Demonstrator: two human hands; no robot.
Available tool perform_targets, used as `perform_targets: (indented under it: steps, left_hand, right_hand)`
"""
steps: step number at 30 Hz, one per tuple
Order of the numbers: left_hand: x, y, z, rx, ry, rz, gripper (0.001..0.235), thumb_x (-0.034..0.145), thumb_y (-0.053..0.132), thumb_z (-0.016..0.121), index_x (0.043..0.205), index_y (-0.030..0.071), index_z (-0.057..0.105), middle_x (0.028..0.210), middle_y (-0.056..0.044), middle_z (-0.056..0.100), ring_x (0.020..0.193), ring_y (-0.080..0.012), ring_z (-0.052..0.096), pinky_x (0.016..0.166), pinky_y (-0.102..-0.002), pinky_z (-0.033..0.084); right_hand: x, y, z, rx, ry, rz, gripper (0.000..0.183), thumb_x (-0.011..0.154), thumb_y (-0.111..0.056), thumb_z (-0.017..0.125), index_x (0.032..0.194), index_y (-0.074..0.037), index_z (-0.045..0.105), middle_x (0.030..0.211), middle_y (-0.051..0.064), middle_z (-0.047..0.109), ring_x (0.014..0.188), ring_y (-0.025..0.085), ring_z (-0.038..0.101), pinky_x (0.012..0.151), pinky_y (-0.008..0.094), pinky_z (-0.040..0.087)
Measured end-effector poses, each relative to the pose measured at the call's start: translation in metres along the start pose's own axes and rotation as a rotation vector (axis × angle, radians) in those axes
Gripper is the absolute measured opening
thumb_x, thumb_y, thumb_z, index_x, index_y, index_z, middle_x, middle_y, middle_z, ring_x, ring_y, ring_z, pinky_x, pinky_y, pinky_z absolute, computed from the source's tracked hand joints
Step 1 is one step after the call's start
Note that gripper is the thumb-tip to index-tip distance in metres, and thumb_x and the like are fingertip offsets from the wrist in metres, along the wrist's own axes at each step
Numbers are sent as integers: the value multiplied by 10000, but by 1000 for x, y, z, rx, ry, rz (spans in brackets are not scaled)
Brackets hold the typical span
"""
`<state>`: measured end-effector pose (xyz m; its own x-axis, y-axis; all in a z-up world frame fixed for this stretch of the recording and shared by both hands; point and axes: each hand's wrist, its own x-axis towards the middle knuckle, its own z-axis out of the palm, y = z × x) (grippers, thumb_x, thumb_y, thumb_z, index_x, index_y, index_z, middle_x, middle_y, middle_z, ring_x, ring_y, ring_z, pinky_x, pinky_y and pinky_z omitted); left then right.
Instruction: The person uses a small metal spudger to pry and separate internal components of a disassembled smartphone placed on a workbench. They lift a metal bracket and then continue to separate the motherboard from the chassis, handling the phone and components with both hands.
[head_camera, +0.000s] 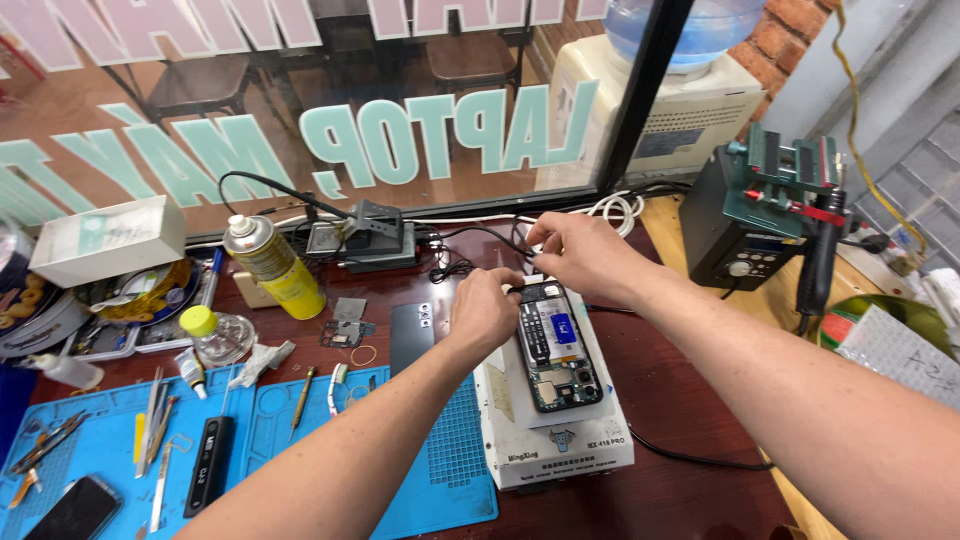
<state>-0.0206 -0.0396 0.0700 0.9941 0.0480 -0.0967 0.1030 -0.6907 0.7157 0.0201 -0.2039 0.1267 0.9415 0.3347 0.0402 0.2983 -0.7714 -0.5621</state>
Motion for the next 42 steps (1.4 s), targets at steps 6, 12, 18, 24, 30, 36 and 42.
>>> perform_targets:
  steps: [6,12,18,24,30,36,42]
  left_hand:
    - [-1,-3,5,24,86,168,262,832,169,748,1089,158,797,1161,-147,717,1128,-335,648,1012,-449,485]
    - [4,-2,12,70,118,279,230,779,180,791,996,103,797,1130,-134,709,1158,-321,592,1027,-452,432]
    - [8,-2,9,71,162,344,181,791,151,757,957,93,799,1072,-143,722,1117,-325,609,1010,-442,455]
    - [20,7,15,25,84,375,249,826,49,634,1015,101,787,963,-196,730,991,-374,686,903,-471,528]
    - [26,8,19,152,13,581,278,801,-23,593,1010,60,757,902,-227,723,940,-407,695,860,-514,532]
    - [29,14,18,379,-55,695,176,768,-44,608,903,27,696,876,-205,724,934,-408,693,808,-519,550]
    - [38,28,17,515,-172,658,263,804,-27,618,1053,56,610,931,-206,707,925,-419,701,753,-529,561]
  right_hand:
    - [-6,7,-3,78,72,10,240,880,-111,663,1099,-73,754,885,92,778,812,210,759,767,338,573]
    - [-7,8,-3,406,70,113,191,923,-67,615,1079,-31,721,869,91,773,790,139,758,718,289,625]
    - [-11,9,-2,461,158,114,180,912,-69,640,1070,-23,713,881,92,762,803,140,767,700,286,648]
    - [-19,19,-2,435,290,246,174,921,-73,651,1073,-7,707,903,99,753,782,176,766,662,309,636]
    - [-31,35,-6,454,285,284,199,950,-82,630,1125,-13,695,961,96,748,820,180,772,702,299,639]
    - [-43,46,-10,562,254,288,196,967,-78,603,1134,-1,671,988,83,721,880,161,749,722,284,656]
    - [-52,50,-12,629,247,302,186,966,-65,597,1121,-3,680,996,66,688,875,144,711,719,284,652]
